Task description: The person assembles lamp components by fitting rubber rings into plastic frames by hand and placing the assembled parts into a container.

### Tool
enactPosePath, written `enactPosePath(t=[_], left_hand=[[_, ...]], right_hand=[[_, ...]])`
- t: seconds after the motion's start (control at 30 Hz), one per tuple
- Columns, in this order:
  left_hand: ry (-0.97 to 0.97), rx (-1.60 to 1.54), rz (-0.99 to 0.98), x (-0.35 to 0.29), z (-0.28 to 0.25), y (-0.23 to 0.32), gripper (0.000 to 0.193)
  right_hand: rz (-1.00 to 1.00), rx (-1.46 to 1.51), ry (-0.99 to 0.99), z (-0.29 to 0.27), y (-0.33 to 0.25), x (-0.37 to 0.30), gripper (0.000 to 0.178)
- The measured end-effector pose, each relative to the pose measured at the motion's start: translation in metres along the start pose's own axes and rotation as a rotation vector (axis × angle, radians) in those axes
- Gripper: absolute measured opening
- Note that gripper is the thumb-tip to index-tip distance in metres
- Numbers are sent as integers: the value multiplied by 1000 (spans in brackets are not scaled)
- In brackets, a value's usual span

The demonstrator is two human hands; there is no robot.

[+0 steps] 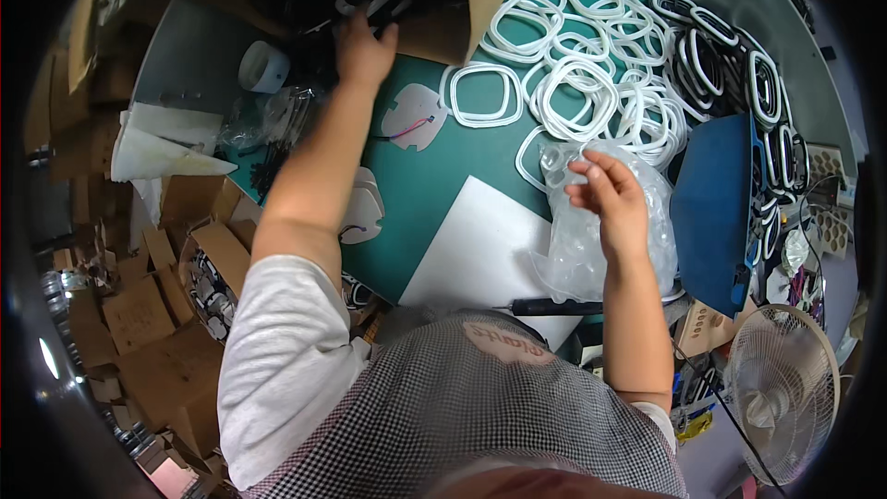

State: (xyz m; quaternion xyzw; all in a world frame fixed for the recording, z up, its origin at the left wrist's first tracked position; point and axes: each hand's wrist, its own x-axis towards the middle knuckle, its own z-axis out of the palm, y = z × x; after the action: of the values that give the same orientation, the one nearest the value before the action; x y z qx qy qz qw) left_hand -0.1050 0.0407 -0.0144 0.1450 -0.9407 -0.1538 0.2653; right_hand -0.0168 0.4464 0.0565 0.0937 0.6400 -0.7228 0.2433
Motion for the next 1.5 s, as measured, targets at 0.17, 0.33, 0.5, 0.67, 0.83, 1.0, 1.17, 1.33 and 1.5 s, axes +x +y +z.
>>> enactPosePath(t=[0.17, 0.33, 0.5, 0.67, 0.83, 1.0, 1.17, 1.33, 1.5], left_hand=[[-132, 387, 306, 54, 13, -38, 73], [-250, 478, 155, 52, 3, -57, 62], [-379, -305, -137, 6, -45, 0, 43], [-760, -1732, -761, -82, -85, 68, 47], [-1139, -1821, -730, -165, -94, 108, 45], [-1056, -1435, -798, -193, -81, 136, 39], [-705, -532, -134, -157, -9, 113, 41], [-513, 13, 282, -145, 43, 100, 31], [-491, -21, 341, -138, 33, 83, 22]], right_hand=[[33, 57, 24, -8, 17, -14, 31], [47, 57, 13, -11, 15, -21, 31], [52, 54, 6, -8, 22, -23, 32], [100, 63, -77, 25, 28, -25, 39], [109, 301, -113, 50, 47, -38, 43], [157, 478, -50, 33, 69, -56, 32], [139, 322, 124, 25, 64, -84, 27], [74, 289, 133, 15, 57, -98, 26], [47, 291, 172, 5, 54, -107, 25]])
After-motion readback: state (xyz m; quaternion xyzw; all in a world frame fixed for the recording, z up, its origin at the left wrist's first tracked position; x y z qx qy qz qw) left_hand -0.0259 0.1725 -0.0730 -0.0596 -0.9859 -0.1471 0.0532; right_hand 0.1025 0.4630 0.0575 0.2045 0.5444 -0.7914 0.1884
